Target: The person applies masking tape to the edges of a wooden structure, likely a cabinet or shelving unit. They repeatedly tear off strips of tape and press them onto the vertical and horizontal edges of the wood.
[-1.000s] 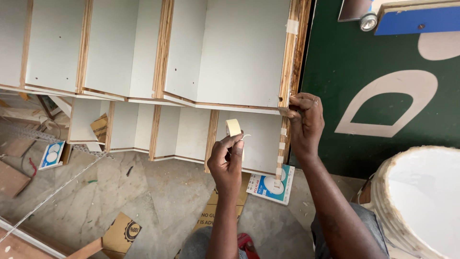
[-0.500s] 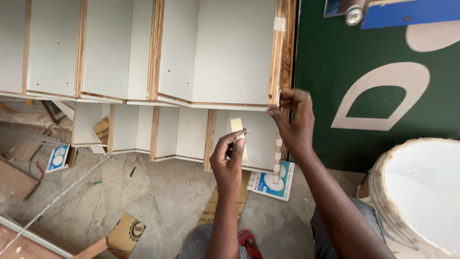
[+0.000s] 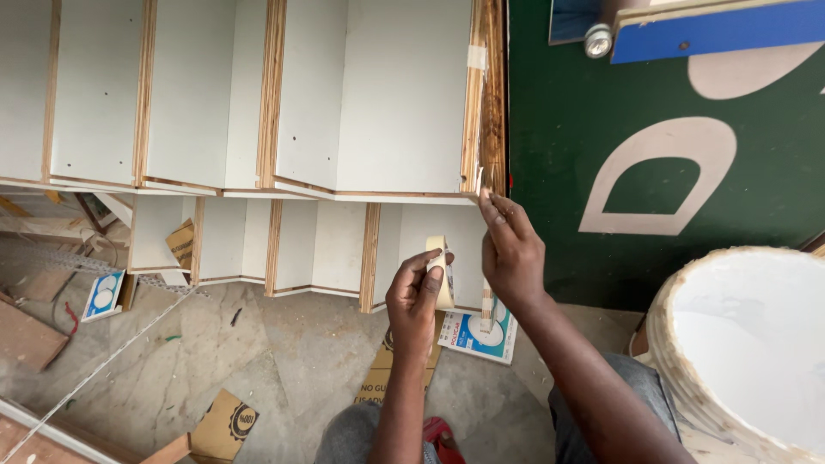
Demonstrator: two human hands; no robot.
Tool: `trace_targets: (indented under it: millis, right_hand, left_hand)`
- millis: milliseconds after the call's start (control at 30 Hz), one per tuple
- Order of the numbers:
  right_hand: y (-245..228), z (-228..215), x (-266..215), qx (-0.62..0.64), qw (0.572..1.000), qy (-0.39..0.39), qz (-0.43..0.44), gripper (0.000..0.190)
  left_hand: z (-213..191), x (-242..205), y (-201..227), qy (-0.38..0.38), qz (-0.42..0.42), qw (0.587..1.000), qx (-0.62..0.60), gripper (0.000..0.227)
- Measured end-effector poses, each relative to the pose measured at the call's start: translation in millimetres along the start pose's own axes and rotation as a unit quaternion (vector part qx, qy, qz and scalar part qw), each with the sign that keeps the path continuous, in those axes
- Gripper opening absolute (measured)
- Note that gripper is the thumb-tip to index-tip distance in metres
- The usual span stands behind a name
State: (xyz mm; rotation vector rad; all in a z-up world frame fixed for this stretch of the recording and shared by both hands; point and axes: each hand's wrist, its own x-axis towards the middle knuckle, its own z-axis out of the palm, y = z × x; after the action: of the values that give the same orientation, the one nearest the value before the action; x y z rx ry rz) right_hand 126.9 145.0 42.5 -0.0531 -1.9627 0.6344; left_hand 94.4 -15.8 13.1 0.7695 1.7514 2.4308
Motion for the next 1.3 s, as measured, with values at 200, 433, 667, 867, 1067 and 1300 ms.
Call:
trace_targets:
  millis: [200,433,667,867,1067,1300]
  right_hand:
    - [-12.9,3.9,-1.8,-0.035,0.999,0.029,-0.027,0.056]
    - [-9.8,4.9,9.2,0.076,0.994,0.06,0.041,0.023]
    - [-8.6,-0.8,27.8,0.108,0.989,0.084,0.061,0.009]
    - [-1.1,-1.2,21.6,0.092,0.994,0.053,0.039,0.016]
    - [-7.7,-8.7,-30.9,0.19,0.968,-0.077,0.143,0.015]
    - [12.2,-13.1,-53.3,0.31,0.908,-0.144,0.244,0.014]
  left_hand:
    - [-0.7,-2.7,-10.1,0.003,-0.018,1.0,0.009,0.028]
    - [0.7,-1.2,-6.1,-0.006,0.001,1.0,0.006,0.027]
    - [-7.1,-0.7,-1.0,-0.01,0.017,1.0,0.023,0.028]
    - [-3.0,-2.5,4.7,-0.03,0.013,0.999,-0.016,0.031]
    - [-3.1,-7.0,8.3,-0.051,-0.038,0.998,0.026,0.032]
    - [12.7,-10.7,1.8,-0.114,-0.03,0.979,0.166,0.034]
